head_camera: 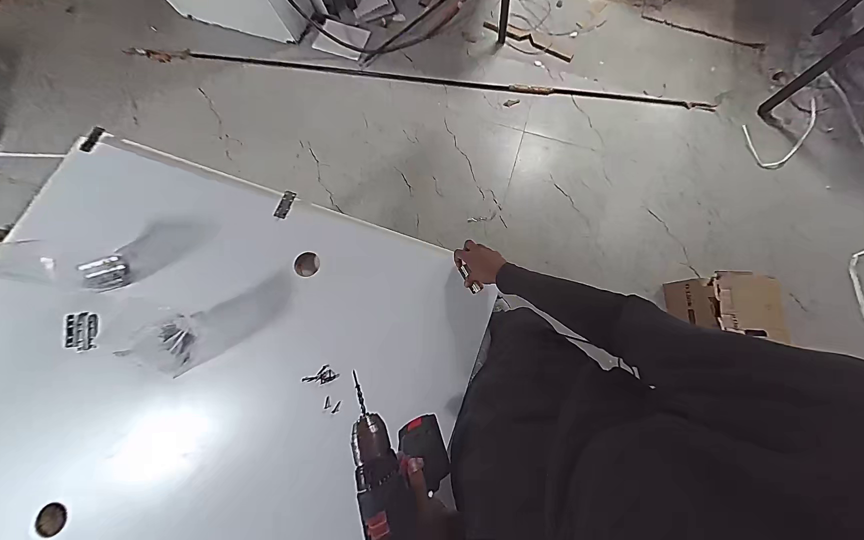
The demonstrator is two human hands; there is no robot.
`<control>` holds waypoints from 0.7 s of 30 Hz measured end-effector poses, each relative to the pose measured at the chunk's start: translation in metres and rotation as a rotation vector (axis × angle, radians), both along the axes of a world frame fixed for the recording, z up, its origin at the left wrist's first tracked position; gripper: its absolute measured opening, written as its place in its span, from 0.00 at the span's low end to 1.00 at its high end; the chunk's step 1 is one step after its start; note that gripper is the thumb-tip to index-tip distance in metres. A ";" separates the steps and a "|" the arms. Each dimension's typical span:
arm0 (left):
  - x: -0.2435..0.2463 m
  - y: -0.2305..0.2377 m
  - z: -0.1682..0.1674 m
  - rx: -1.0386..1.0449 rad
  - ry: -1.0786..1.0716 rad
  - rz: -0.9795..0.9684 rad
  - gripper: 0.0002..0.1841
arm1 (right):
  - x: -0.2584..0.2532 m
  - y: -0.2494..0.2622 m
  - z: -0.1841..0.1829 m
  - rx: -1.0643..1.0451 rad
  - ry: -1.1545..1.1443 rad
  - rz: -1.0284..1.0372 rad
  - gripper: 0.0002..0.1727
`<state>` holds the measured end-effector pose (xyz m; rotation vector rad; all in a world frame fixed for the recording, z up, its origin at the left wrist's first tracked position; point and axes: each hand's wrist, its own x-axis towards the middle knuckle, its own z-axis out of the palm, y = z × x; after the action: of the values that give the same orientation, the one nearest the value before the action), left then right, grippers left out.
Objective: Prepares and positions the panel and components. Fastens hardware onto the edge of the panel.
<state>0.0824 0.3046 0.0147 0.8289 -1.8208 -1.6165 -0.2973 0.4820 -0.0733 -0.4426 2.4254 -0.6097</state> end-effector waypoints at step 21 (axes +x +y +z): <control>-0.149 0.082 0.034 0.094 -0.240 -0.349 0.38 | -0.016 0.090 -0.027 -0.350 -0.392 -0.125 0.13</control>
<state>-0.0666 0.3867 0.0491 0.8076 -2.1673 -1.8984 -0.3132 0.5722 -0.1006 -0.2777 1.9860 -1.0765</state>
